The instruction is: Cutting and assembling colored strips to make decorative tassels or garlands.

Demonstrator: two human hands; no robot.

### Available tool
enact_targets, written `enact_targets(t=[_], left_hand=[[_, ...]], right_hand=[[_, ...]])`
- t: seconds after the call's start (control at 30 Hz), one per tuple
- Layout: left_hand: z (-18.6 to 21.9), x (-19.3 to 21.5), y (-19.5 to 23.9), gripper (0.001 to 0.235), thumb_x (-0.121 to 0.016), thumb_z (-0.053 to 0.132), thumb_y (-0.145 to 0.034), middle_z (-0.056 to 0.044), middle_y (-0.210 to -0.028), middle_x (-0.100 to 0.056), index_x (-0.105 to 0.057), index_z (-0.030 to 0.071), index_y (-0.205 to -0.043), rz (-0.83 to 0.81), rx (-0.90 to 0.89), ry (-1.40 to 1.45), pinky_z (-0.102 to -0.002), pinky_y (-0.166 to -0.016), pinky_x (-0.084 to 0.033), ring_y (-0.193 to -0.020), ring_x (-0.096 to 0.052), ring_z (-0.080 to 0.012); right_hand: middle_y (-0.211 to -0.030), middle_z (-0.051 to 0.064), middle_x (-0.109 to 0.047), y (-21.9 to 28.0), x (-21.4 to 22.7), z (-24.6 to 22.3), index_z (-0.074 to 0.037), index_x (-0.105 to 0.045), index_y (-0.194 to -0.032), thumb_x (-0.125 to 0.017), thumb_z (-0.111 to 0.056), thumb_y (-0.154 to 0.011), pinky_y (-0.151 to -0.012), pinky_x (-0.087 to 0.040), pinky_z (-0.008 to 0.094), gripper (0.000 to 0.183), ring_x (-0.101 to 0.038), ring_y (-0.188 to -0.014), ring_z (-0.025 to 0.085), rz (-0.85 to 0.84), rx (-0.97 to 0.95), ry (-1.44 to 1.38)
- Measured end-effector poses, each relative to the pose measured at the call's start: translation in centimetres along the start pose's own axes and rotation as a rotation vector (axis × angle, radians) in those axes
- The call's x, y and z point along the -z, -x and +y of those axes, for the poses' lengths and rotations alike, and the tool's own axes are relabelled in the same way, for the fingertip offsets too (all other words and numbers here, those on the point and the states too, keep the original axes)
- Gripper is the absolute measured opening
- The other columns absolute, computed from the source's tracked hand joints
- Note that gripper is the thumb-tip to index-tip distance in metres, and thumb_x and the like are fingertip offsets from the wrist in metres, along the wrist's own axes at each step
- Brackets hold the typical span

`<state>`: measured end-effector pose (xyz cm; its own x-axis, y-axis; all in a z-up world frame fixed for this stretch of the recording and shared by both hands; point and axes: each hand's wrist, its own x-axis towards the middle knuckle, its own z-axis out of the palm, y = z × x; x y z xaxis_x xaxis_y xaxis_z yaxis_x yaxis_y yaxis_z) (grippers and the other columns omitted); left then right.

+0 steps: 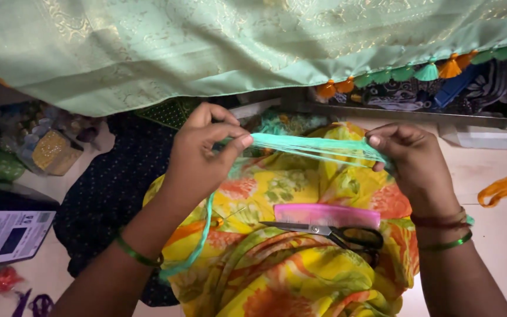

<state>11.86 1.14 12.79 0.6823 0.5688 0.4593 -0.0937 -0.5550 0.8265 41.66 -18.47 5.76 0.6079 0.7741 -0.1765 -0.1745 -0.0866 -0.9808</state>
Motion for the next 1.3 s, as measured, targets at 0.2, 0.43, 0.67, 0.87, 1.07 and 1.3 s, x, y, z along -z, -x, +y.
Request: enact_targets(t=[0.2, 0.43, 0.67, 0.87, 1.07, 1.3], left_hand=[[1.5, -0.7, -0.2, 0.006, -0.077, 0.003, -0.09, -0.008, -0.1, -0.062, -0.072, 0.001, -0.094, 0.01, -0.033, -0.269, -0.029, -0.07, -0.052, -0.093, -0.065, -0.019], [0.8, -4.0, 0.5, 0.014, -0.077, 0.017, -0.091, -0.008, -0.089, -0.069, -0.072, 0.004, -0.091, -0.141, 0.044, -0.323, -0.03, -0.061, -0.051, -0.084, -0.063, -0.0188], [0.0, -2.3, 1.0, 0.02, -0.072, 0.027, -0.091, 0.0, -0.068, -0.073, -0.077, 0.008, -0.092, -0.294, 0.535, -0.059, -0.029, -0.053, -0.049, -0.059, -0.063, -0.0081], [-6.2, 0.5, 5.4, 0.023, -0.073, 0.029, -0.09, -0.003, -0.06, -0.068, -0.082, 0.007, -0.09, -0.564, 0.706, -0.026, -0.028, -0.055, -0.048, -0.054, -0.061, -0.0094], [-13.6, -4.7, 7.8, 0.022, -0.066, 0.026, -0.099, 0.0, -0.083, -0.072, -0.076, 0.007, -0.096, -0.48, 0.704, 0.411, -0.025, -0.069, -0.05, -0.07, -0.061, -0.0083], [-18.7, -12.7, 5.9, 0.021, -0.064, 0.028, -0.101, 0.002, -0.085, -0.069, -0.071, 0.01, -0.091, -0.148, 0.774, 0.427, -0.028, -0.057, -0.035, -0.064, -0.047, -0.0094]], right_hand=[[-0.091, 0.006, -0.07, 0.0, 0.6, 0.8, 0.002, -0.074, -0.107, -0.071, -0.006, -0.099, -0.064, -0.048, 0.024, 0.011, -0.061, -0.074, 0.009, 0.149, 0.198, 0.238], [-0.127, 0.019, -0.07, 1.9, -6.3, -4.6, 0.001, -0.07, -0.123, -0.077, -0.005, -0.083, -0.102, -0.049, 0.035, 0.04, -0.063, -0.122, 0.025, -0.208, 0.758, 0.533], [-0.083, 0.0, -0.071, 1.0, -7.8, 1.4, -0.006, -0.079, -0.106, -0.078, -0.019, -0.089, -0.06, -0.05, 0.023, 0.022, -0.062, -0.071, 0.006, -0.656, 0.292, 0.322], [-0.064, 0.001, -0.065, -1.2, 0.7, 5.2, -0.004, -0.083, -0.096, -0.077, -0.018, -0.088, -0.05, -0.04, 0.026, 0.017, -0.053, -0.056, 0.009, -0.659, -0.289, 0.478], [-0.082, 0.0, -0.077, -5.2, 3.1, 8.2, -0.004, -0.079, -0.099, -0.068, -0.021, -0.093, -0.058, -0.047, 0.025, 0.021, -0.06, -0.065, 0.007, -0.43, -0.171, 0.409], [-0.091, 0.009, -0.074, -13.3, 2.8, 12.2, 0.004, -0.071, -0.106, -0.075, -0.021, -0.096, -0.071, -0.051, 0.029, 0.028, -0.065, -0.079, 0.012, -0.009, 0.484, 0.661]])
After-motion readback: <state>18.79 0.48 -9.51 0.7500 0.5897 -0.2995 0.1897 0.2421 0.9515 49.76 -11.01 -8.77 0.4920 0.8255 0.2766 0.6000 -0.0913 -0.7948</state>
